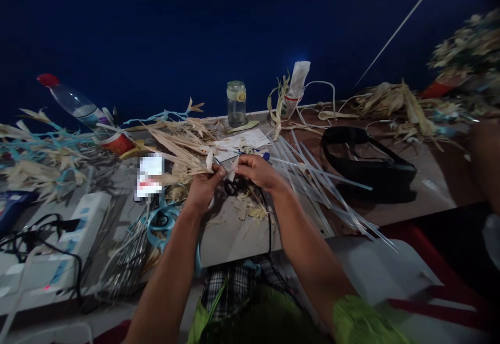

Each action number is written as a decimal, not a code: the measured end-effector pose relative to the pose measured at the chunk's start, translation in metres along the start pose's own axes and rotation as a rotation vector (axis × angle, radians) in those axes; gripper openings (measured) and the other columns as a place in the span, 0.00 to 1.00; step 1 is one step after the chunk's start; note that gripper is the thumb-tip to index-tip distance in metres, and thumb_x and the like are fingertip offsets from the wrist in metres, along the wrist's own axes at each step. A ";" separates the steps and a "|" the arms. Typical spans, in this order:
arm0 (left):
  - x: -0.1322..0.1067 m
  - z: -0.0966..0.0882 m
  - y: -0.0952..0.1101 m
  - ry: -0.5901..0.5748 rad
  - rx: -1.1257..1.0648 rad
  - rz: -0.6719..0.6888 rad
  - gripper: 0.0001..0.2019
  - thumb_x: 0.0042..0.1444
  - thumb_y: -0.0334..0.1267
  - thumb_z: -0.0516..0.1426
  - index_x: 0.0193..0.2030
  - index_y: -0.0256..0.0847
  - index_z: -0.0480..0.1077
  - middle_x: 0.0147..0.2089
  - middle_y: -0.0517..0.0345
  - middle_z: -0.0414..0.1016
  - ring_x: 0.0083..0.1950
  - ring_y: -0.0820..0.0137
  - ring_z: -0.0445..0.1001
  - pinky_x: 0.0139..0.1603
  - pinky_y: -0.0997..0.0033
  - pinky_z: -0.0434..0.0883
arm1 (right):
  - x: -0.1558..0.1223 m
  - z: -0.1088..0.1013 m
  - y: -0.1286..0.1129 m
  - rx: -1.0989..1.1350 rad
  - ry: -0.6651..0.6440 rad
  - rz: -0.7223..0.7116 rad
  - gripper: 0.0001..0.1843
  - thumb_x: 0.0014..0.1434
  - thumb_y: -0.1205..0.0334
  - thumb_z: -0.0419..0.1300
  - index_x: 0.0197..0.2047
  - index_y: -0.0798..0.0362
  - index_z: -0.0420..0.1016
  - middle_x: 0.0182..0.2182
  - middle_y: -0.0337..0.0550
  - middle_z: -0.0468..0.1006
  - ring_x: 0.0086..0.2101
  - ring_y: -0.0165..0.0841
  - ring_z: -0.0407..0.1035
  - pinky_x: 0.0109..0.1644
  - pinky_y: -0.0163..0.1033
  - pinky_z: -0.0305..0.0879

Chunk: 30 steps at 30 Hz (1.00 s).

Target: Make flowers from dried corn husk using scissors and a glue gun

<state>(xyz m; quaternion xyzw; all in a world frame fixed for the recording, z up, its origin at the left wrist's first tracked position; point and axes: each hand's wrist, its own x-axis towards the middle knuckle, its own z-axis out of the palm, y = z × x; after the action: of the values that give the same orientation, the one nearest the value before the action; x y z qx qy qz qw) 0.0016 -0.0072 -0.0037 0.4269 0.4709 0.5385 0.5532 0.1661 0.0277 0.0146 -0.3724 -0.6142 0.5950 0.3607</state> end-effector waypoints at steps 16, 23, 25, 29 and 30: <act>0.001 0.003 0.000 -0.013 0.325 0.177 0.11 0.47 0.35 0.57 0.38 0.36 0.74 0.28 0.61 0.70 0.29 0.75 0.64 0.34 0.75 0.62 | 0.006 -0.002 0.001 0.131 0.320 -0.010 0.09 0.47 0.60 0.57 0.21 0.55 0.66 0.14 0.31 0.60 0.17 0.22 0.50 0.22 0.32 0.44; 0.001 0.005 -0.003 -0.083 0.168 0.129 0.15 0.43 0.34 0.61 0.41 0.37 0.70 0.34 0.58 0.74 0.33 0.73 0.70 0.35 0.75 0.65 | 0.003 -0.002 -0.001 0.012 0.215 -0.096 0.09 0.49 0.58 0.56 0.23 0.55 0.67 0.16 0.31 0.60 0.20 0.22 0.52 0.25 0.31 0.48; 0.001 0.005 -0.003 -0.090 0.157 0.119 0.14 0.43 0.35 0.61 0.40 0.37 0.71 0.34 0.57 0.75 0.33 0.73 0.70 0.35 0.75 0.66 | 0.003 -0.002 -0.002 -0.030 0.190 -0.110 0.08 0.48 0.60 0.55 0.23 0.56 0.66 0.18 0.32 0.63 0.21 0.23 0.54 0.27 0.31 0.51; 0.000 0.003 0.000 -0.125 0.168 0.103 0.13 0.45 0.37 0.60 0.39 0.36 0.73 0.35 0.56 0.76 0.34 0.72 0.70 0.38 0.73 0.66 | 0.002 0.000 -0.005 -0.081 0.152 -0.127 0.07 0.48 0.61 0.55 0.25 0.56 0.67 0.22 0.35 0.68 0.25 0.24 0.59 0.32 0.32 0.55; 0.000 0.003 0.000 -0.132 0.174 0.100 0.13 0.46 0.37 0.60 0.39 0.36 0.74 0.35 0.56 0.76 0.34 0.72 0.70 0.38 0.73 0.66 | 0.001 0.000 -0.005 -0.088 0.146 -0.129 0.07 0.48 0.61 0.56 0.25 0.57 0.68 0.23 0.35 0.68 0.25 0.25 0.59 0.32 0.32 0.55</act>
<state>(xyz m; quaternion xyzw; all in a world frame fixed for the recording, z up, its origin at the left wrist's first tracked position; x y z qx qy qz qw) 0.0043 -0.0073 -0.0029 0.5307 0.4567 0.4932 0.5162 0.1657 0.0290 0.0196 -0.3901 -0.6344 0.5142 0.4254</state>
